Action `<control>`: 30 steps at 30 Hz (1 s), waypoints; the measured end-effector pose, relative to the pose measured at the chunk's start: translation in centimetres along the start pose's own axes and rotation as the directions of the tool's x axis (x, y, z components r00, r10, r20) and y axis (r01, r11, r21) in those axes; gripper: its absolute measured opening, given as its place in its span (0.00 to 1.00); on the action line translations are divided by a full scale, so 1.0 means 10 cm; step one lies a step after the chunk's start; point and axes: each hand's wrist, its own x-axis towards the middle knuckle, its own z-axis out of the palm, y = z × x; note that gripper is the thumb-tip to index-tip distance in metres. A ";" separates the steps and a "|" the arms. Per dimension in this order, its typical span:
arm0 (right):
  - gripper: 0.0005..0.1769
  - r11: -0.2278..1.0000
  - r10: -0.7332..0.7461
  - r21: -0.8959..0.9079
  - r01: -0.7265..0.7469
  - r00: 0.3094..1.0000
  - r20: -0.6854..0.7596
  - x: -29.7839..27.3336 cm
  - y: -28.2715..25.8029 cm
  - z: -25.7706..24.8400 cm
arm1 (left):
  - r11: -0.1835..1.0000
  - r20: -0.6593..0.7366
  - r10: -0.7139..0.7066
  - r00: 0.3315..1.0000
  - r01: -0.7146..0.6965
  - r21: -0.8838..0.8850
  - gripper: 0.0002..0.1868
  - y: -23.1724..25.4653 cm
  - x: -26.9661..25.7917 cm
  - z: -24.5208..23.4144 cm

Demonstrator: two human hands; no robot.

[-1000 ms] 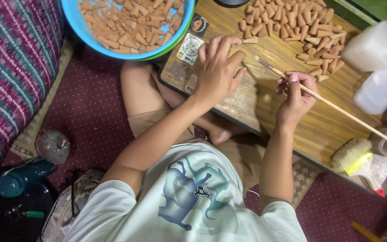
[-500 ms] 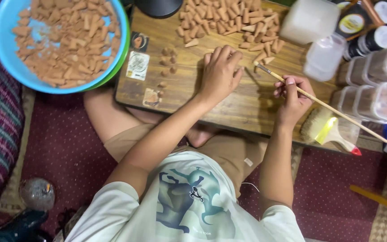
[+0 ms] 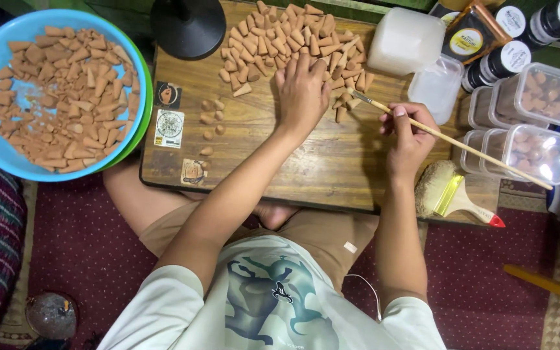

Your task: Sort and arrange small incense cones into a line on a wooden table using fingers and a thin stick.

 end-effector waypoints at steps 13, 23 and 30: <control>0.13 0.978 0.031 0.200 -0.054 0.993 0.116 -0.22 0.18 0.34 | 0.834 -0.202 -0.053 0.978 -0.068 -0.548 0.17 -0.24 -0.69 -0.45; 0.07 0.989 0.017 0.146 -0.012 0.999 -0.033 -0.79 0.18 0.54 | 0.831 -0.246 -0.074 0.966 -0.077 -0.551 0.15 -0.30 -1.15 -1.03; 0.10 0.970 0.076 0.235 -0.055 0.994 -0.083 -0.97 0.31 0.53 | 0.611 -0.155 -0.250 0.956 0.031 -0.791 0.13 -0.40 -1.34 -0.82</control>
